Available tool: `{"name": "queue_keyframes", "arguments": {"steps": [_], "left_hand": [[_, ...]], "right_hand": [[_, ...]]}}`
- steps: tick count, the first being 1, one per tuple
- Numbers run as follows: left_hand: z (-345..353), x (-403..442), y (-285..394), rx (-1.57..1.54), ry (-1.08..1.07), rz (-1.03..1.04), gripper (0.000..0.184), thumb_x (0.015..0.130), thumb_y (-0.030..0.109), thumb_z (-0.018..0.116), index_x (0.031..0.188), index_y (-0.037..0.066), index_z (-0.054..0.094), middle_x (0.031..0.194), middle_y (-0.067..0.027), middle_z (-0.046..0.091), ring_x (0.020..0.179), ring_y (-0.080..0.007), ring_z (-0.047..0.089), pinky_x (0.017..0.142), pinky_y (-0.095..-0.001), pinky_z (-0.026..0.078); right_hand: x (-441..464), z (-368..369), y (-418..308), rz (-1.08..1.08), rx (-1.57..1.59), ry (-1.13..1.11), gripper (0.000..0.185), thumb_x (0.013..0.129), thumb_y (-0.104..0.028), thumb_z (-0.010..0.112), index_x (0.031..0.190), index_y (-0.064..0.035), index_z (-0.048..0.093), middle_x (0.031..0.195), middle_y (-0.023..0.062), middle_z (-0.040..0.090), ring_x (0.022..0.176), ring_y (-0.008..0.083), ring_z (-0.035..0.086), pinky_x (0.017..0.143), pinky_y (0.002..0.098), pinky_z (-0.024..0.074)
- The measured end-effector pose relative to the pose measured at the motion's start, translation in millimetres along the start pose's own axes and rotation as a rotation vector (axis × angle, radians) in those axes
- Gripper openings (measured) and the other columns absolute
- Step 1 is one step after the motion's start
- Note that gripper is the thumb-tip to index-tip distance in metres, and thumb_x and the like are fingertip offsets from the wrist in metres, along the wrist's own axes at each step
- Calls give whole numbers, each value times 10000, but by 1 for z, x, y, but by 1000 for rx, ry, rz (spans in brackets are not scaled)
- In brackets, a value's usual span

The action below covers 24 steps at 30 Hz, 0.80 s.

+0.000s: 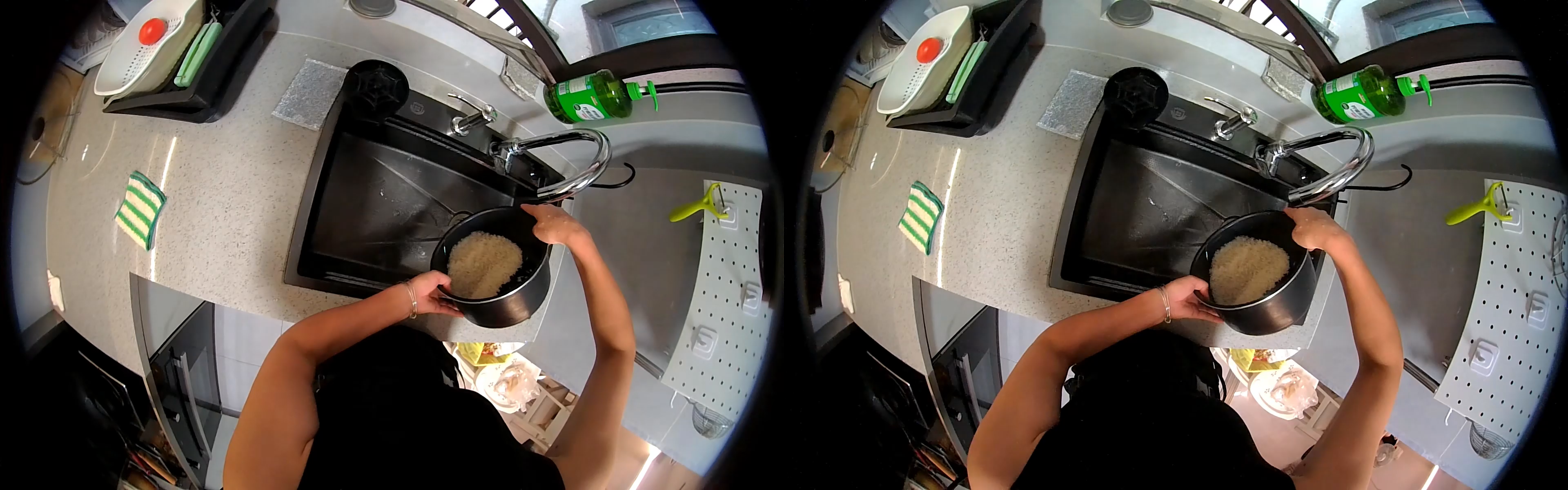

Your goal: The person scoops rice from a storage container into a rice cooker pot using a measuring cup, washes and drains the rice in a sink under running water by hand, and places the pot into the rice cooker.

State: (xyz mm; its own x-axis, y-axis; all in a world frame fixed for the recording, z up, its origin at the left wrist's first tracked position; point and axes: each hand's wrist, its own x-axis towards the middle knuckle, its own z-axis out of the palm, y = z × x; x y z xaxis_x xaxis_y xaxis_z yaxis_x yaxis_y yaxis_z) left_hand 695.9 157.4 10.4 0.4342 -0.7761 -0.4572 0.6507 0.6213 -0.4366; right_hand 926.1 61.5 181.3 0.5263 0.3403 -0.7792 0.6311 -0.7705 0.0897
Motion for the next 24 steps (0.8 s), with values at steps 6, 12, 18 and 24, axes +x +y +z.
{"name": "queue_keyframes", "arguments": {"steps": [6, 12, 18, 24], "left_hand": [[11, -29, 17, 104, 96, -1, 413, 717, 0, 446, 1119, -92, 425, 1168, -277, 442, 1120, -432, 418, 956, -598, 324], [1, -46, 37, 449, 243, 331, 646, 786, 13, 459, 1319, 179, 134, 1188, -235, 418, 1068, -403, 466, 843, -575, 435], [-4, -54, 39, 999, 498, 888, 896, 772, -72, 390, 1368, 358, -123, 1317, -186, 346, 1020, -368, 519, 740, -526, 499], [28, -89, 26, 864, 622, 960, 884, 741, -102, 362, 1375, 312, -95, 1319, -186, 334, 1099, -378, 465, 725, -529, 515]], "right_hand": [[-24, 19, -2, -56, 144, 277, 607, 661, -29, 494, 1262, -74, 413, 900, 254, 591, 874, 404, 559, 804, 451, 444], [-18, 103, 7, -223, 839, 671, 606, 737, 60, 507, 1298, -116, 359, 918, 161, 622, 848, 252, 610, 791, 280, 438], [26, 188, -8, -359, 1413, 804, 556, 819, 103, 464, 1328, -58, 309, 1166, 66, 494, 1045, 132, 477, 889, 222, 355], [57, 149, -6, -386, 1187, 901, 409, 813, -13, 508, 1218, -29, 450, 1060, 155, 574, 925, 230, 568, 797, 303, 432]]}}
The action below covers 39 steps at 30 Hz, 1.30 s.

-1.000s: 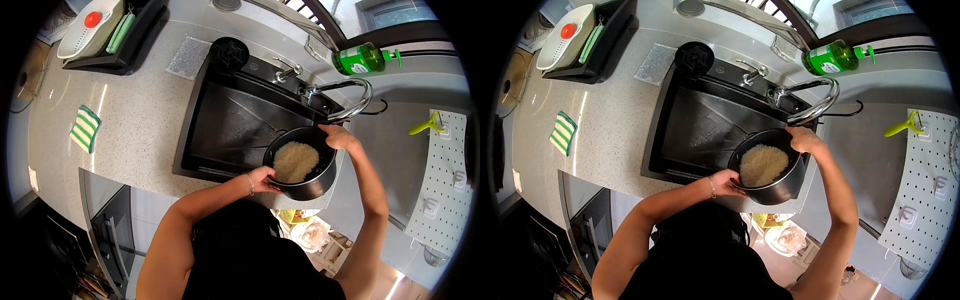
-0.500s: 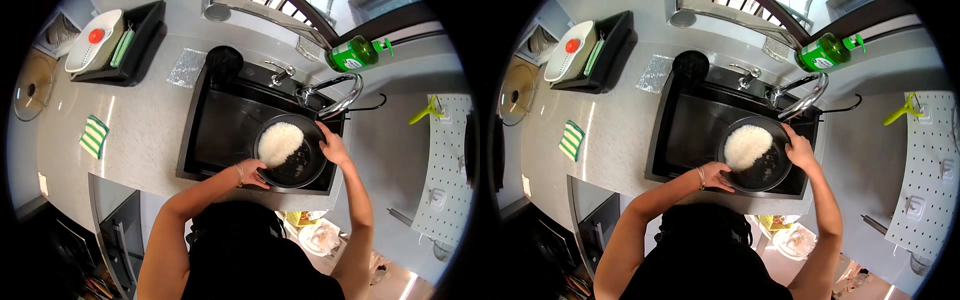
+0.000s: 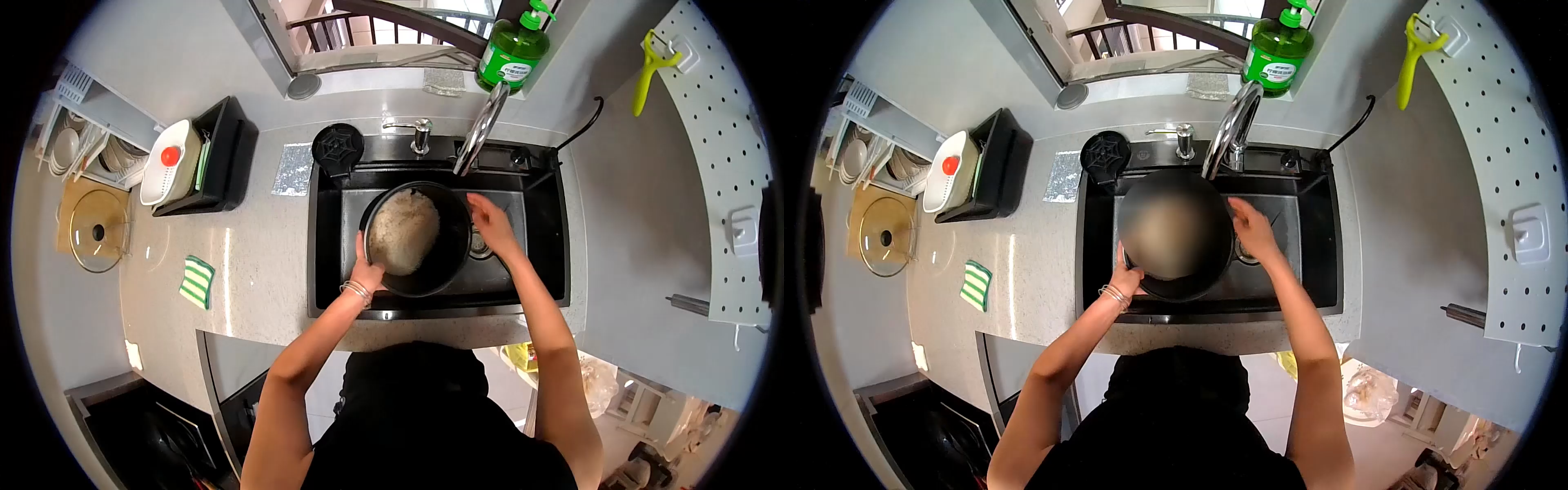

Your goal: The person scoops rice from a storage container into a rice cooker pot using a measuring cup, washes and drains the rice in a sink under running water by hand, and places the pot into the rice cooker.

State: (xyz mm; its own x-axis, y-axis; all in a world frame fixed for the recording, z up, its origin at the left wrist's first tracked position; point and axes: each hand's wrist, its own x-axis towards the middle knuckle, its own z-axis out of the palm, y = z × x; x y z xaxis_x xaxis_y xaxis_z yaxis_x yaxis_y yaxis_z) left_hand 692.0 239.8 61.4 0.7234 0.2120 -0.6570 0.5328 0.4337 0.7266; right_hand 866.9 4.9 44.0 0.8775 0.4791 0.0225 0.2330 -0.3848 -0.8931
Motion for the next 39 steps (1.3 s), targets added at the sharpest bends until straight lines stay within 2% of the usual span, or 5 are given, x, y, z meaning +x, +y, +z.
{"name": "queue_keyframes", "arguments": {"steps": [7, 13, 17, 23, 39], "left_hand": [[-9, 38, -31, -383, -137, -379, 726, 709, -117, 340, 1304, 236, 120, 1271, -206, 326, 1116, -436, 434, 760, -581, 500], [26, 33, -26, -312, -133, -321, 683, 726, -101, 358, 1299, 217, 164, 1241, -201, 348, 1069, -429, 463, 756, -581, 498], [31, 37, -27, -272, -95, -290, 767, 740, -87, 376, 1334, 312, 98, 1226, -187, 364, 1030, -398, 491, 740, -558, 510], [32, 44, -36, -312, -41, -315, 884, 759, -28, 457, 1352, 390, -48, 1159, -162, 401, 880, -354, 549, 689, -524, 532], [22, 42, -47, -432, -16, -333, 914, 746, -70, 436, 1350, 379, -83, 1186, -205, 392, 841, -344, 580, 680, -497, 537]], "right_hand": [[91, 10, -28, -270, -481, 49, 338, 790, -22, 466, 1117, -48, 547, 1002, 169, 603, 923, 342, 571, 828, 377, 440], [92, -10, -40, -30, -646, -344, 306, 802, -24, 425, 1048, -63, 604, 1068, 186, 568, 1000, 350, 528, 842, 377, 431], [46, -15, -18, -125, -134, 78, 297, 855, -49, 435, 1127, -58, 555, 1121, 116, 574, 990, 229, 561, 824, 318, 433], [-56, 2, -8, 937, 394, 118, 560, 837, -256, 578, 1301, -78, 319, 1147, 92, 542, 1028, 224, 549, 824, 421, 463], [-51, 36, 0, 969, 451, -23, 401, 745, -33, 506, 1116, 5, 360, 997, 141, 526, 861, 261, 580, 746, 423, 514]]}}
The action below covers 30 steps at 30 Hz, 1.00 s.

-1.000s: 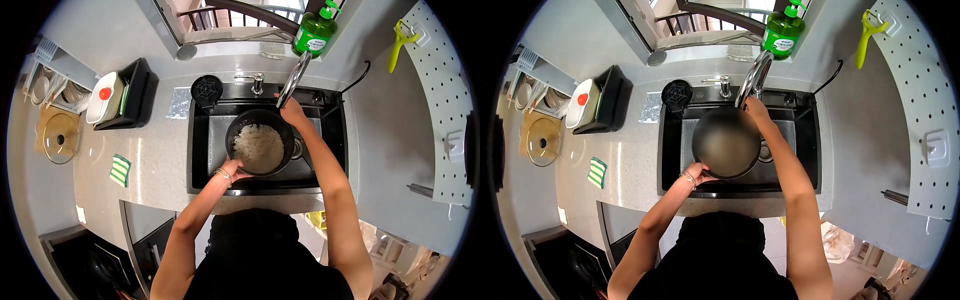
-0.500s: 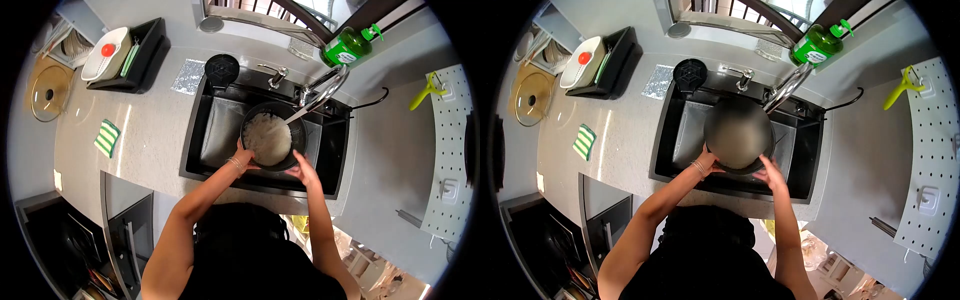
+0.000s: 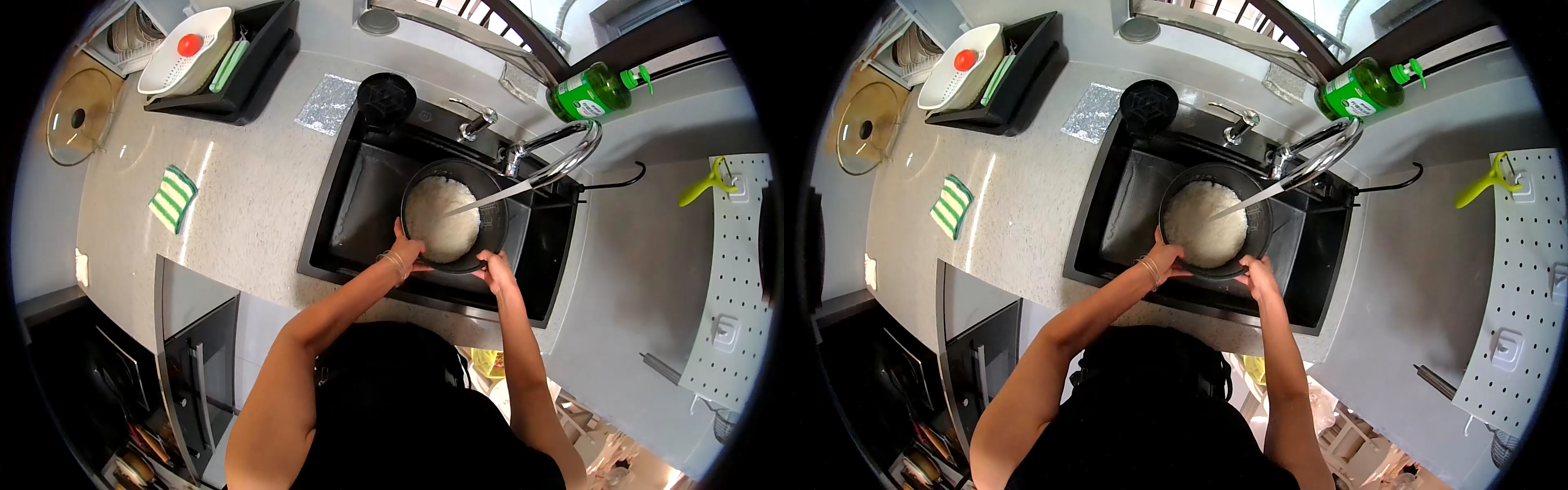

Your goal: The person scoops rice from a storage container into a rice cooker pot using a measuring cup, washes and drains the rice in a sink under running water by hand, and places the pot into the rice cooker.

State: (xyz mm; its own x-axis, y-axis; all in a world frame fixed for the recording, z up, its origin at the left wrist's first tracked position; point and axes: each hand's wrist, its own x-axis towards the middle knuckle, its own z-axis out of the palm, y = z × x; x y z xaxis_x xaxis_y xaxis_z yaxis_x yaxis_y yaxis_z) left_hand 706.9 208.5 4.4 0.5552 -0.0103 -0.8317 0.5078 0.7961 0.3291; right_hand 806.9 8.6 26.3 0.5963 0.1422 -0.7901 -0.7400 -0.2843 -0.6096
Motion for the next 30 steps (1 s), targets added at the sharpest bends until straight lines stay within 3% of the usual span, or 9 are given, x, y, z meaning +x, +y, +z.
{"name": "queue_keyframes", "arguments": {"steps": [8, 11, 17, 20, 30], "left_hand": [[0, 4, -2, -13, -6, -13, 931, 734, -91, 428, 1352, 386, -78, 1209, -204, 359, 832, -334, 569, 686, -505, 537], [1, 4, -3, 8, 8, -24, 982, 721, -70, 455, 1352, 388, -142, 1211, -169, 394, 734, -283, 561, 605, -440, 557], [1, 7, -8, -2, 11, -5, 990, 720, -67, 460, 1350, 379, -158, 1185, -163, 419, 698, -263, 562, 593, -429, 561], [2, 8, -9, -20, -20, 5, 967, 725, -97, 428, 1349, 391, -127, 1265, -208, 332, 820, -330, 572, 672, -486, 540], [4, 2, -9, -9, 14, 9, 965, 734, -90, 425, 1351, 386, -144, 1296, -216, 311, 856, -344, 584, 690, -473, 537]], "right_hand": [[6, -4, 6, 11, -12, 68, 398, 724, -54, 531, 1082, -8, 363, 976, 118, 468, 846, 224, 513, 742, 414, 506], [6, -6, 7, 11, -8, 55, 409, 721, -56, 535, 1088, -13, 360, 978, 113, 465, 843, 218, 505, 744, 412, 502], [8, -11, 7, 2, -19, 18, 410, 722, -62, 542, 1085, -17, 355, 978, 111, 475, 846, 212, 510, 744, 413, 495], [0, -8, 1, 13, -58, 64, 398, 728, -53, 537, 1078, -17, 350, 969, 111, 487, 836, 214, 526, 748, 414, 494], [6, -9, 4, -12, -33, 37, 407, 727, -82, 546, 1087, -28, 362, 987, 106, 507, 845, 210, 526, 706, 374, 466]]}}
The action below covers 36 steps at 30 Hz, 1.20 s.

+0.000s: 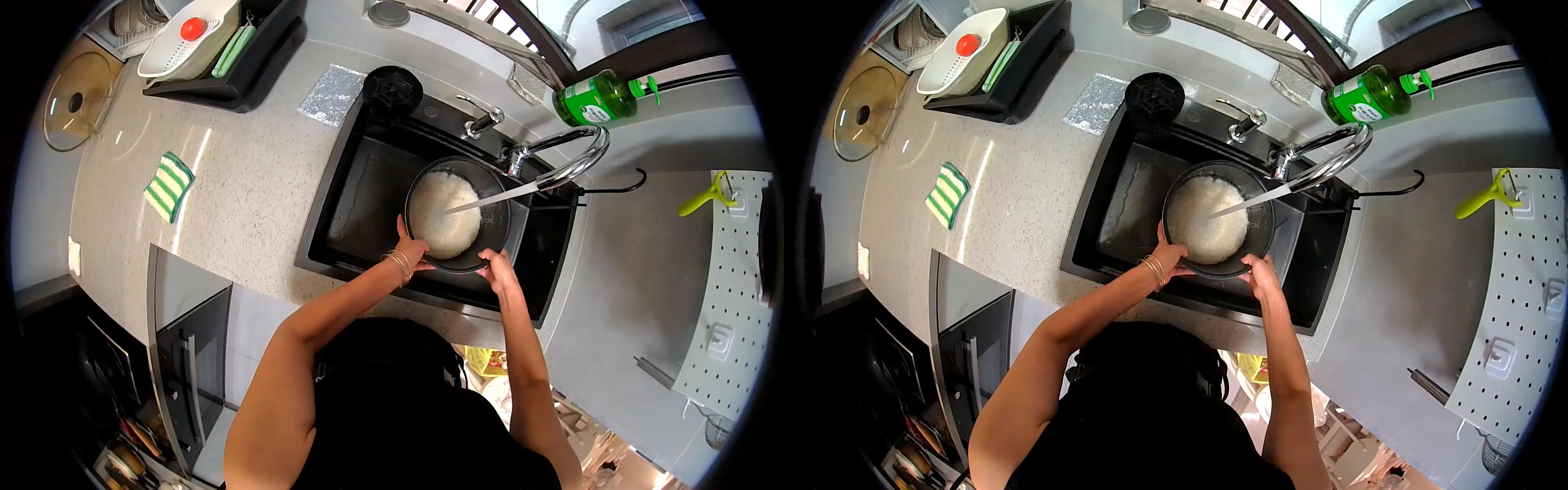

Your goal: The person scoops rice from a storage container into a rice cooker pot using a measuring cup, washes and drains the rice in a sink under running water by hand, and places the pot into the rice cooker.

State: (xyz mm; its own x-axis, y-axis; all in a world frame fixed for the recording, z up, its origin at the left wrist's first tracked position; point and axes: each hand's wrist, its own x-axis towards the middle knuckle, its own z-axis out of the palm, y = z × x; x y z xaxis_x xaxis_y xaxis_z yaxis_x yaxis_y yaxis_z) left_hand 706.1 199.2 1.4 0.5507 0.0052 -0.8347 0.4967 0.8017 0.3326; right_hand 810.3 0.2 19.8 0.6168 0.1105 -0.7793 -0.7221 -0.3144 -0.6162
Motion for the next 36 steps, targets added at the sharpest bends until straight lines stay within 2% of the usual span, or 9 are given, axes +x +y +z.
{"name": "queue_keyframes", "arguments": {"steps": [2, 5, 11, 20, 23, 36], "left_hand": [[0, -1, 0, -9, -2, 4, 965, 735, -89, 425, 1352, 383, -147, 1304, -218, 304, 861, -347, 584, 693, -473, 536], [0, 2, -1, -30, 16, 2, 989, 716, -83, 450, 1355, 382, -144, 1299, -176, 351, 645, -228, 553, 577, -413, 560], [-1, 1, 0, -34, 11, 4, 991, 715, -82, 448, 1352, 389, -148, 1270, -176, 375, 628, -226, 547, 566, -418, 557], [0, 0, 0, -37, 15, -9, 980, 723, -80, 449, 1361, 360, -150, 1247, -175, 388, 682, -249, 561, 593, -411, 563], [0, -2, 4, -26, 4, -37, 951, 742, -90, 417, 1353, 389, -132, 1316, -213, 294, 904, -371, 565, 717, -496, 524], [-3, 3, 1, -39, -5, -36, 978, 727, -82, 437, 1353, 387, -150, 1317, -176, 301, 936, -364, 537, 703, -495, 527]], "right_hand": [[4, -2, 3, -4, -7, 3, 404, 728, -83, 542, 1091, -37, 373, 983, 96, 512, 843, 209, 528, 696, 368, 461], [3, -1, 1, -7, -15, 1, 395, 727, -86, 541, 1090, -45, 390, 979, 86, 520, 842, 207, 530, 691, 360, 458], [-2, 2, -4, -21, -8, -38, 380, 727, -85, 537, 1085, -50, 412, 983, 80, 532, 841, 199, 535, 693, 358, 458], [3, 0, -1, 2, -21, -1, 396, 739, -85, 532, 1111, -38, 403, 978, 80, 527, 843, 187, 533, 682, 335, 471], [5, -3, 1, -5, -21, -12, 386, 744, -86, 530, 1104, -29, 400, 969, 83, 527, 828, 178, 533, 668, 317, 476], [7, -2, 2, -32, -37, -30, 367, 735, -89, 543, 1071, -14, 415, 917, 92, 537, 750, 180, 546, 619, 305, 493]]}}
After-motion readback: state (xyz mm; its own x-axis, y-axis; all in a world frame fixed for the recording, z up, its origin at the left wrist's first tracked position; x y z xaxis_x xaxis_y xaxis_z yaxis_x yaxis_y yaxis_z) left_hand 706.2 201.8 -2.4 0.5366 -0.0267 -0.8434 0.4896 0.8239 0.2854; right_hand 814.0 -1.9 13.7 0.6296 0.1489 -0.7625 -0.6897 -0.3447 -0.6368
